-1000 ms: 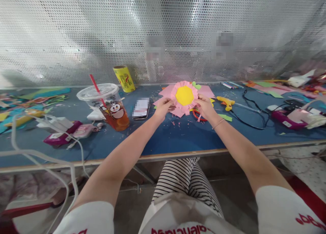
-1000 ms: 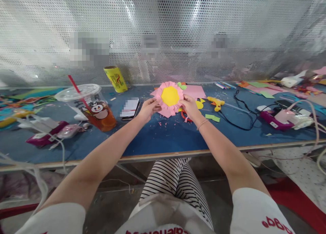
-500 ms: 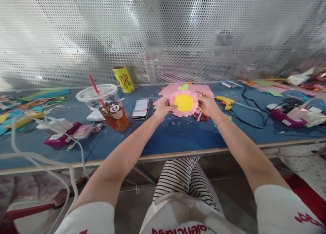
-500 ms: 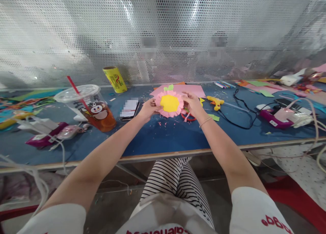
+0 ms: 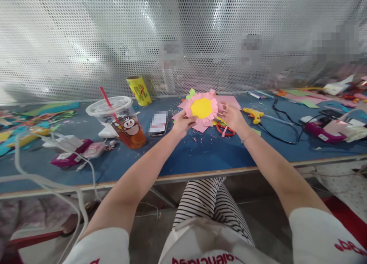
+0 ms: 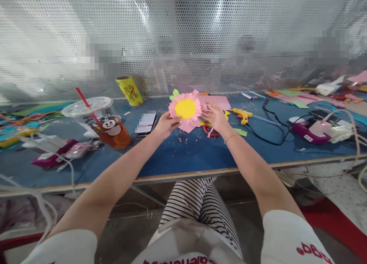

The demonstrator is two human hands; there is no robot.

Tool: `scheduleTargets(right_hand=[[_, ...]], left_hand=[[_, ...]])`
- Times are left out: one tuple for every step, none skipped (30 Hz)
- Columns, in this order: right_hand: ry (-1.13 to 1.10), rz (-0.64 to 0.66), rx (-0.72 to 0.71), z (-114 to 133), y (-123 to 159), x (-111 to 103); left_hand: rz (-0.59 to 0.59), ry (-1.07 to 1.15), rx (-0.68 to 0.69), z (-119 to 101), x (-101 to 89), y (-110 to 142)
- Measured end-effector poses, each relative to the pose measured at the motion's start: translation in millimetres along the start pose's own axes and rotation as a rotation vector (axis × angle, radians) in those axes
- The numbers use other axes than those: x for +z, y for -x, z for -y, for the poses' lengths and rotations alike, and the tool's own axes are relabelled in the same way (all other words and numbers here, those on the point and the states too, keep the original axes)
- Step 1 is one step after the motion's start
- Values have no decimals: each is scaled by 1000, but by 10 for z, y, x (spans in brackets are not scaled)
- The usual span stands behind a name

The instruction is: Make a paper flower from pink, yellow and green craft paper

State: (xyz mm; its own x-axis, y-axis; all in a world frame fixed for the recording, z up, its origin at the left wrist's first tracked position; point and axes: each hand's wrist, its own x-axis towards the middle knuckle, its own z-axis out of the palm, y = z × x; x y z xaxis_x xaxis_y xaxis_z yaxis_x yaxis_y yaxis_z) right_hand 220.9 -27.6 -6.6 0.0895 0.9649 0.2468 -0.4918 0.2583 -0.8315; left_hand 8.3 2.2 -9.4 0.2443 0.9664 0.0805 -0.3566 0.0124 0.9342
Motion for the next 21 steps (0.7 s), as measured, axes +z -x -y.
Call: scheduleTargets(right_hand=[[5, 7, 22, -29, 1, 7], [14, 21, 42, -60, 5, 21], [24, 36, 53, -92, 12, 41], [33, 48, 55, -123, 20, 67], [45, 59, 48, -151, 29, 95], [64, 69, 35, -177, 38, 123], [89, 76, 20, -197, 47, 148], [119, 78, 4, -213, 54, 167], [151, 73, -11, -223, 60, 181], [182, 64, -22, -227, 65, 188], [207, 53, -28, -225, 69, 189], [223, 40, -31, -217, 71, 186], [232, 28, -33, -204, 73, 179], [234, 17, -39, -187, 73, 170], [231, 3, -51, -169, 72, 159], [227, -17, -70, -150, 68, 148], [228, -42, -93, -133, 63, 135], [236, -66, -114, -119, 56, 121], [247, -82, -130, -109, 48, 108], [260, -87, -140, -104, 41, 96], [273, -82, -145, -104, 34, 85]], left_hand=[[3, 14, 9, -4, 12, 8], [7, 24, 13, -5, 25, 18], [12, 29, 14, -4, 40, 28], [20, 29, 14, 0, 54, 39], [30, 26, 14, 5, 69, 52], [46, 19, 15, 11, 82, 65], [66, 8, 15, 16, 95, 79], [88, -8, 11, 21, 106, 94], [113, -29, 2, 23, 116, 109], [144, -53, -13, 23, 124, 123], [177, -78, -32, 21, 130, 136], [202, -99, -48, 17, 133, 145], [220, -114, -60, 10, 134, 151], [231, -122, -66, 2, 131, 151], [230, -119, -67, -7, 125, 146], [221, -105, -62, -17, 115, 135], [206, -81, -52, -28, 100, 118], [183, -52, -34, -37, 82, 97], [148, -24, -6, -46, 61, 73], [98, -6, 30, -54, 37, 47], [36, -7, 71, -59, 11, 20]])
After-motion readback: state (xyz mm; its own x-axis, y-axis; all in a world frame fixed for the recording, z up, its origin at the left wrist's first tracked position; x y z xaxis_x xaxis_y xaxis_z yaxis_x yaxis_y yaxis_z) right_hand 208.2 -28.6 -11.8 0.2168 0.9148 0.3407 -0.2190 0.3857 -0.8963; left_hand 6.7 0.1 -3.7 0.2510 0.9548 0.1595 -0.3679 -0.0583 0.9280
